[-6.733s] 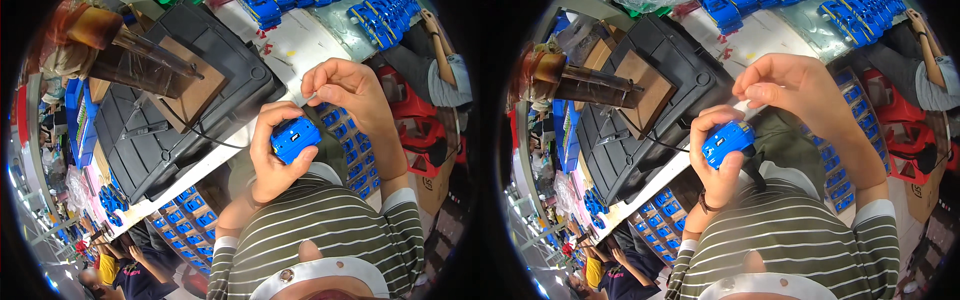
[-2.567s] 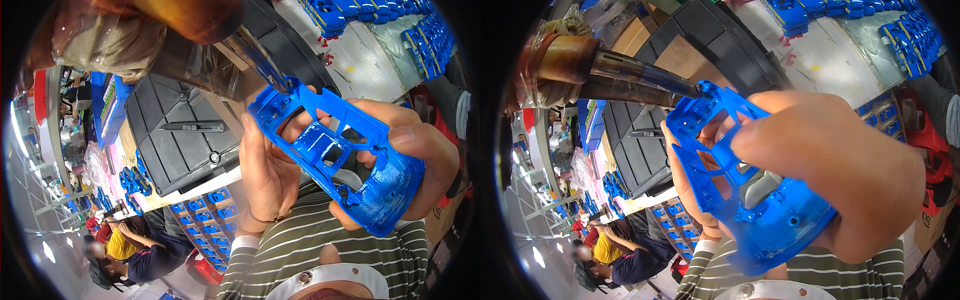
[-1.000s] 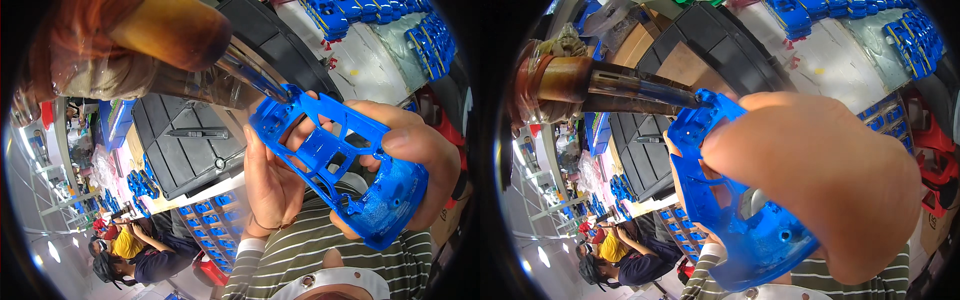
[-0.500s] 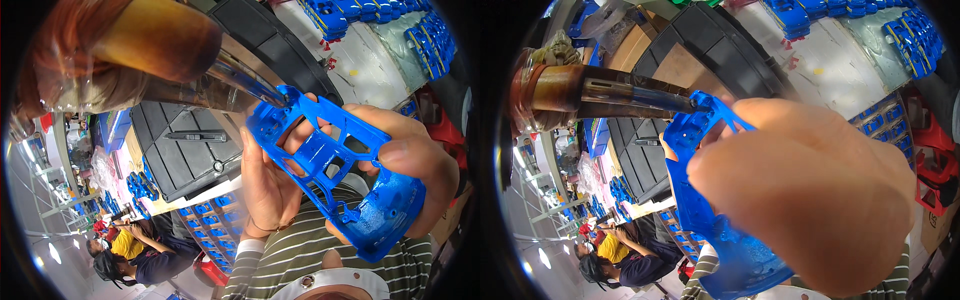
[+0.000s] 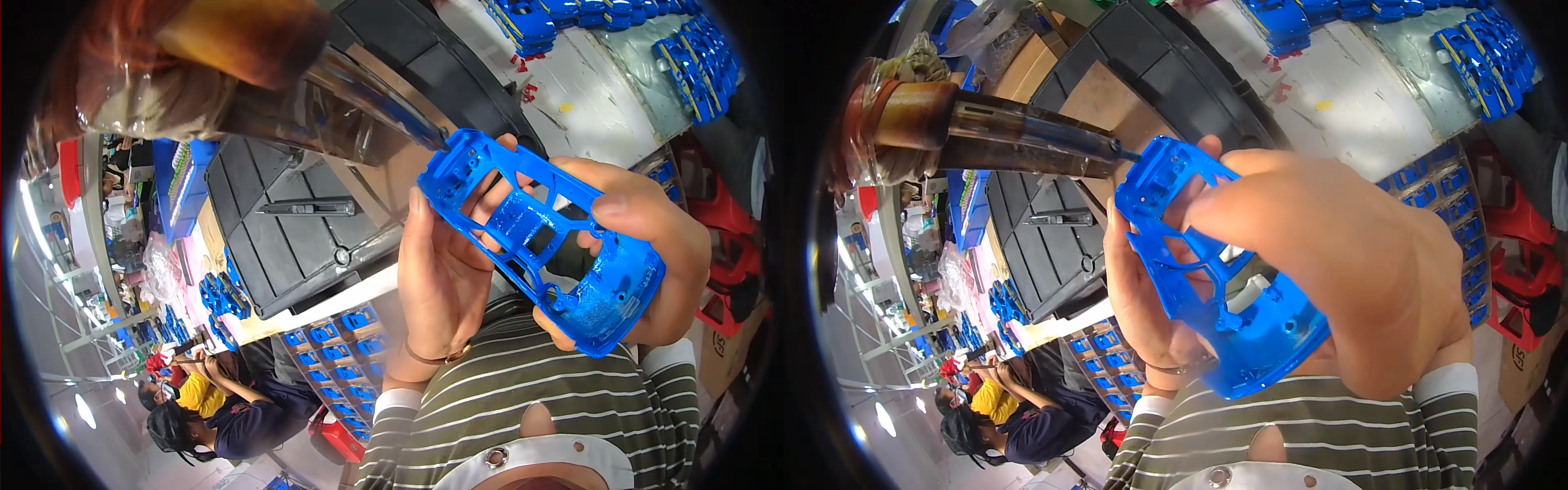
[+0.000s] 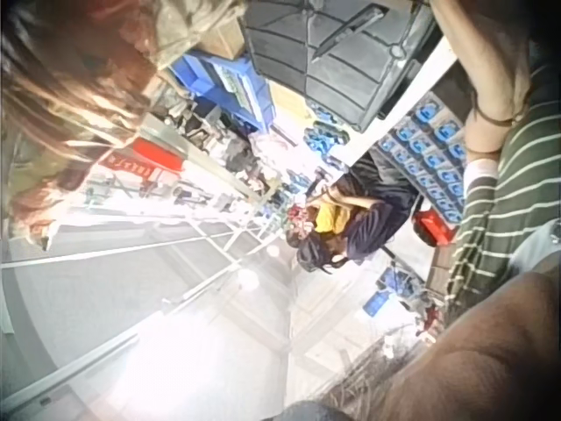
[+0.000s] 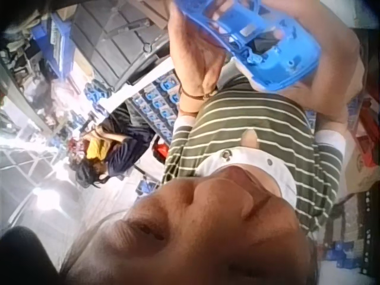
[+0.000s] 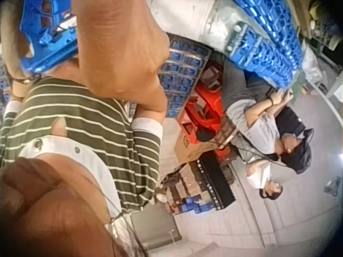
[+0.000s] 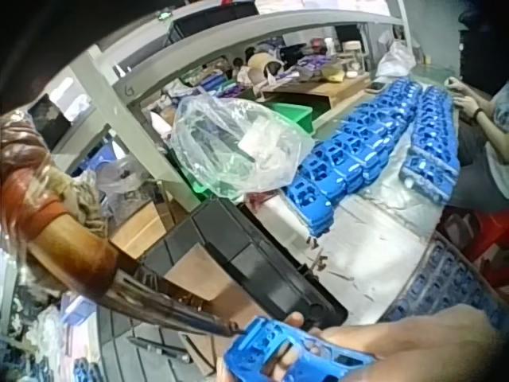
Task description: Assembling small blue toy car bodies by inserting internal components and using a specialized heating tool.
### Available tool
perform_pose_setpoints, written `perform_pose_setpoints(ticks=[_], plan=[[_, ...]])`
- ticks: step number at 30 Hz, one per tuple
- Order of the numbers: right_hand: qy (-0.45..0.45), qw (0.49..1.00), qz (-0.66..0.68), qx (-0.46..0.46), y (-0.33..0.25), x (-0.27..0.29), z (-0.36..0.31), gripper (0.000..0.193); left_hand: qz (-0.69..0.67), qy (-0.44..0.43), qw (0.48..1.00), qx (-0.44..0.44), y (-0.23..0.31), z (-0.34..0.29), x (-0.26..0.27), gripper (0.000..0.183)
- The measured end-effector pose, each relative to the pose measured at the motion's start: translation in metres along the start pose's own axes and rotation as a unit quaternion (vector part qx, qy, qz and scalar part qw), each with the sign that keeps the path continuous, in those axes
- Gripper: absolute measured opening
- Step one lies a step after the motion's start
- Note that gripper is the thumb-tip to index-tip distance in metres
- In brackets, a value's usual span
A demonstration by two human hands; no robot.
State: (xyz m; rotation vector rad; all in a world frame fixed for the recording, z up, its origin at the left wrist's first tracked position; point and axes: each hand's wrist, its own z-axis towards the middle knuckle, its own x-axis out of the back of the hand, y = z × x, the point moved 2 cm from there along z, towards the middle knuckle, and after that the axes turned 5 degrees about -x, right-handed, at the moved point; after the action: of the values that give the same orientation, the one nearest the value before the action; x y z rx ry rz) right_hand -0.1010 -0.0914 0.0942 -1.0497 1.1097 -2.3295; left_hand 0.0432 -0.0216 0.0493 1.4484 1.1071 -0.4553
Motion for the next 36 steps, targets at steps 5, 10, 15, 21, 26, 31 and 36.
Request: perform_pose_setpoints(ticks=[5,10,15,21,26,31,36], plan=[[0.015,0.999,-0.034,-0.009,-0.004,-0.002,-0.013,0.08,0.01,-0.001,1.0,0.014,-0.011,-0.005,0.004,0.057],[0.032,0.988,-0.131,0.072,-0.014,-0.015,-0.036,0.052,0.086,0.002,0.992,0.092,-0.001,-0.031,0.024,0.062],[-0.029,0.975,-0.176,0.135,-0.034,-0.031,-0.053,0.025,0.095,-0.106,0.966,0.214,0.023,-0.058,0.053,0.052],[-0.07,0.979,-0.098,0.165,-0.033,-0.062,-0.05,0.053,0.098,0.056,0.975,-0.19,0.095,-0.159,0.11,0.052],[-0.076,0.984,-0.109,0.121,-0.013,-0.049,-0.065,0.066,0.401,0.378,0.565,-0.614,0.207,-0.24,0.232,0.04],[-0.114,0.977,-0.171,0.059,-0.012,-0.056,-0.068,0.064,0.584,0.516,0.347,-0.522,0.289,-0.258,0.372,0.044],[-0.05,0.978,-0.2,-0.042,-0.022,-0.043,-0.082,0.055,0.771,0.46,0.192,-0.396,0.342,-0.199,0.434,0.05]])
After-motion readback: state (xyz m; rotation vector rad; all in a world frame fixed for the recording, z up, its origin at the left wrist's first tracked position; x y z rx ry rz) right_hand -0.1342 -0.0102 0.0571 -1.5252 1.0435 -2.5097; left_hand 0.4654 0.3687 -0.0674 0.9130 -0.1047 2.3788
